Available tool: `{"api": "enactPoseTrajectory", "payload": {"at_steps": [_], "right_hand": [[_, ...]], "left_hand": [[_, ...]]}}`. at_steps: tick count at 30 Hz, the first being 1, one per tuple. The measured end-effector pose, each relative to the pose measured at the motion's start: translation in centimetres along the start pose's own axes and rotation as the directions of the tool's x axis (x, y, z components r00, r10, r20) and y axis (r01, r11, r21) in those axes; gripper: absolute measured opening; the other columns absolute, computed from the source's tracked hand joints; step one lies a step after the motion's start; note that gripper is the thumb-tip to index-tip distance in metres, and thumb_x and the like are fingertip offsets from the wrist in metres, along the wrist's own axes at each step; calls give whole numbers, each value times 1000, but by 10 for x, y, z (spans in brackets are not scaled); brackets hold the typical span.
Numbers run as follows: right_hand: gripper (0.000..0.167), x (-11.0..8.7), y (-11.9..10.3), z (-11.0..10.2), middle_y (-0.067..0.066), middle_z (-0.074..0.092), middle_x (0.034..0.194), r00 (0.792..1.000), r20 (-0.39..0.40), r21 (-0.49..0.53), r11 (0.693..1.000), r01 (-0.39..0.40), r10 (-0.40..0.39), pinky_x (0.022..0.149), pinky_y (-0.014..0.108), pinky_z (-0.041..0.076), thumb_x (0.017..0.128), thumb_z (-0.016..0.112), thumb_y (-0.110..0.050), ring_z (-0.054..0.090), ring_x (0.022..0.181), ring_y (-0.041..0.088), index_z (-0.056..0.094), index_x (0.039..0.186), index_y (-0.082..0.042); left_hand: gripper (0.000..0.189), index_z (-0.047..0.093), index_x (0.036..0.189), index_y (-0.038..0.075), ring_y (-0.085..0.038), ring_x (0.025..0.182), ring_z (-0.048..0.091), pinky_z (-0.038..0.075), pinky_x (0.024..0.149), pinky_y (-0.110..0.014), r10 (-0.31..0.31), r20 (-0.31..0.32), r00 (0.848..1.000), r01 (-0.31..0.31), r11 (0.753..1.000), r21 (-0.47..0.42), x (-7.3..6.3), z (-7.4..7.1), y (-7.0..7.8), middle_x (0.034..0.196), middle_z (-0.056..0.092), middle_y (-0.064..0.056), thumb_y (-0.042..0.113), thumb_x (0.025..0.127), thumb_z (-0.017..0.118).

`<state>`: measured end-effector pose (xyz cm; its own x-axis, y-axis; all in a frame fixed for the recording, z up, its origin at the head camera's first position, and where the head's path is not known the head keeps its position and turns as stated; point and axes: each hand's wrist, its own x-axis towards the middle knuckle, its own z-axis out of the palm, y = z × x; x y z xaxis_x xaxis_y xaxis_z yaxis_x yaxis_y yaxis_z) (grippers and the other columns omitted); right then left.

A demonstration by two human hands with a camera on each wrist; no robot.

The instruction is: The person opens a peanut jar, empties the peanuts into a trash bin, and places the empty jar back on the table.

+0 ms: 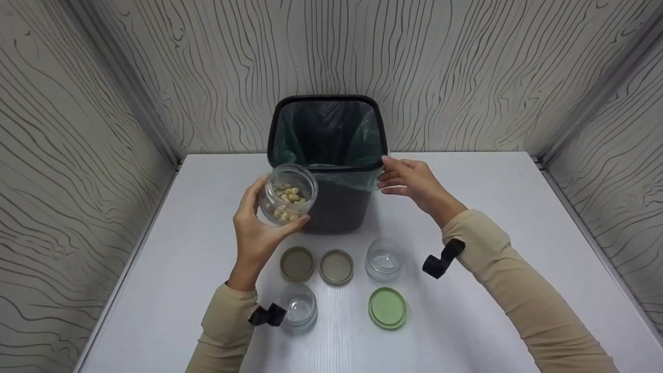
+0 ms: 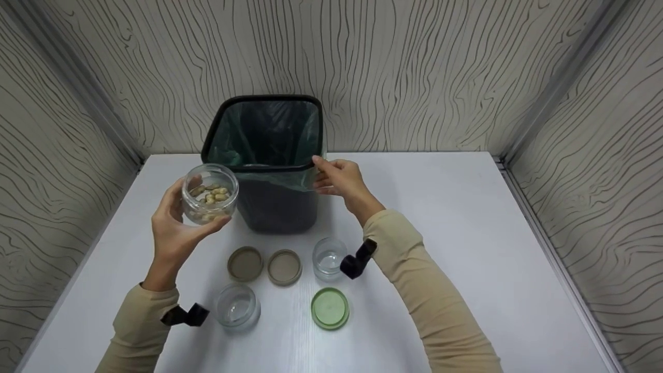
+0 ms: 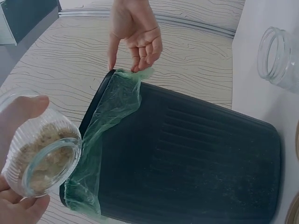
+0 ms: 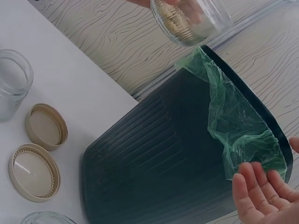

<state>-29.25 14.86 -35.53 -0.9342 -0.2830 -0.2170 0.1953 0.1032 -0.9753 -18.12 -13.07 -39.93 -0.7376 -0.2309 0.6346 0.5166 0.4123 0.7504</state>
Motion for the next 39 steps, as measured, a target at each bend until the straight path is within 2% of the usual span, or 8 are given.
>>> {"api": "enactPoseTrajectory", "payload": {"at_steps": [5,11,21,26,31,35,39], "right_hand": [[35,6,-1,2,-3,65,83,1000,11,0,1000,-24,24,76,22,61,99,49,-38,67,78,9,55,104,-4],[29,9,-4,4,-4,64,80,999,5,32,999,-35,35,74,21,60,100,49,-34,65,76,9,53,104,-5],[21,6,-7,7,-1,64,77,997,46,168,984,-63,56,72,23,61,100,50,-28,65,73,12,55,100,-7],[21,5,-10,8,-2,64,78,997,36,151,985,-80,75,72,23,61,100,49,-28,65,72,12,54,99,-8],[20,7,-13,5,-1,64,76,993,33,154,981,-121,117,70,23,60,98,53,-27,63,69,11,54,100,-7],[16,8,-15,4,-1,62,74,989,11,193,970,-149,149,68,22,58,95,59,-23,60,67,11,58,91,-8],[15,8,-16,5,-1,59,71,989,-24,243,960,-138,148,69,21,55,92,63,-17,55,63,10,60,80,-8]], "left_hand": [[87,49,133,-5,-30,117,58,44,105,-14,25,-18,1000,-25,1000,-3,5,-2,1,129,58,-20,9,58,91],[86,50,132,-5,-28,116,58,44,105,-15,39,-29,999,-39,999,-11,11,-4,2,128,59,-20,9,58,92],[86,51,131,-5,-29,116,59,46,104,-18,51,-34,998,-51,999,5,21,-5,9,127,59,-20,10,57,92],[87,50,132,-6,-30,118,58,47,106,-23,67,-30,997,-66,998,19,29,-7,13,128,58,-20,10,58,92],[87,51,133,-4,-28,117,58,47,104,-22,74,-36,997,-73,997,20,36,-10,15,128,59,-19,11,58,92],[87,51,133,-3,-25,116,58,48,102,-21,72,-37,997,-71,997,30,42,-13,15,127,59,-18,13,58,92],[88,51,132,-4,-25,115,58,47,101,-19,70,-42,997,-69,997,35,48,-15,16,127,59,-18,12,57,92]]}}
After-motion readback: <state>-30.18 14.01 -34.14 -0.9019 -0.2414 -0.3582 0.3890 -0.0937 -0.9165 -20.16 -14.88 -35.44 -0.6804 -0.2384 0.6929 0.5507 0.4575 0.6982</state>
